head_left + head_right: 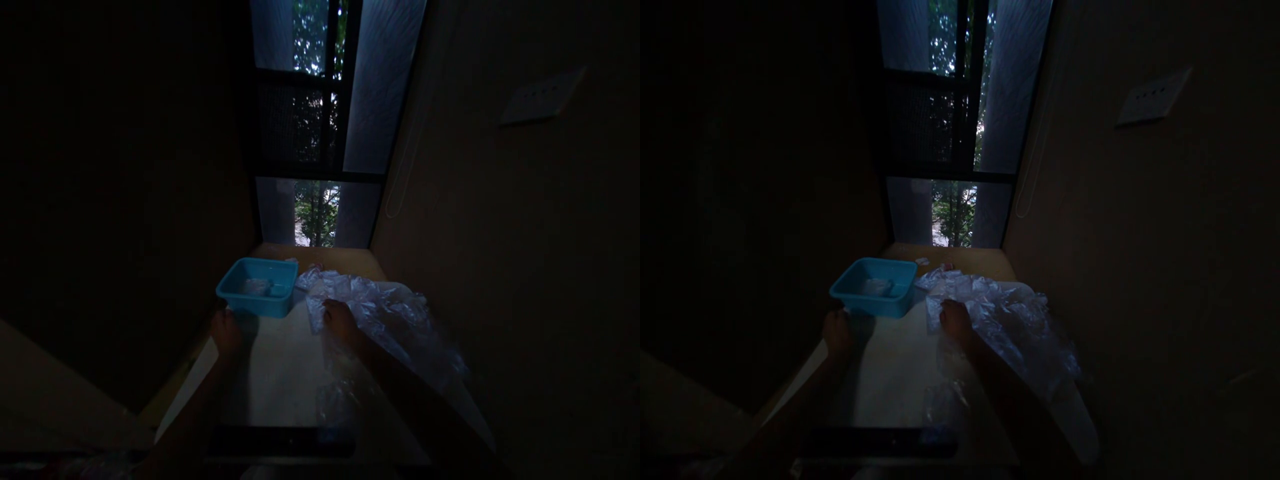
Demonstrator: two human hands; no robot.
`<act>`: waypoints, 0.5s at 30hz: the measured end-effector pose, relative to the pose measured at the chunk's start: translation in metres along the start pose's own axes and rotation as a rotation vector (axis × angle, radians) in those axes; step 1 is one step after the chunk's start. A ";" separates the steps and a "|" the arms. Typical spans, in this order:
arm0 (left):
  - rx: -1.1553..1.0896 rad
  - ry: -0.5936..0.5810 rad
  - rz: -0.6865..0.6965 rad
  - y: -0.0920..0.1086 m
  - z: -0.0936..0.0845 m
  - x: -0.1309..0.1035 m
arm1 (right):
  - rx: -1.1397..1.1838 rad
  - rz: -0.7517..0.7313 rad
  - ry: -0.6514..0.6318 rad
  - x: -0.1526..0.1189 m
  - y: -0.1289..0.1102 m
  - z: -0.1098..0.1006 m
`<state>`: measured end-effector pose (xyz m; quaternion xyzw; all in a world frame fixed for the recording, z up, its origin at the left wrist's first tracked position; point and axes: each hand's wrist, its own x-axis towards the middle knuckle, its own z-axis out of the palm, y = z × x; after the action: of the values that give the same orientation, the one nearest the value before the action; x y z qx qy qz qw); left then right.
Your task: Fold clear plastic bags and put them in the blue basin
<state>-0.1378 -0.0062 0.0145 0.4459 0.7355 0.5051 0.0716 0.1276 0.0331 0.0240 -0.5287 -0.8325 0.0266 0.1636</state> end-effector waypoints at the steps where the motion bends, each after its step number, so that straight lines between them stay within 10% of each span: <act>1: 0.014 0.017 0.013 -0.001 -0.001 -0.004 | -0.005 0.002 0.009 -0.002 0.003 -0.001; 11: 0.089 -0.180 0.760 0.025 0.023 -0.048 | 0.033 -0.032 0.111 -0.024 0.036 0.014; 15: 0.143 -0.353 0.832 0.049 0.057 -0.048 | 0.077 -0.036 0.156 -0.024 0.039 0.023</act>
<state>-0.0491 0.0018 0.0104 0.7864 0.5035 0.3552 -0.0444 0.1641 0.0319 -0.0126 -0.5076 -0.8248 0.0142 0.2486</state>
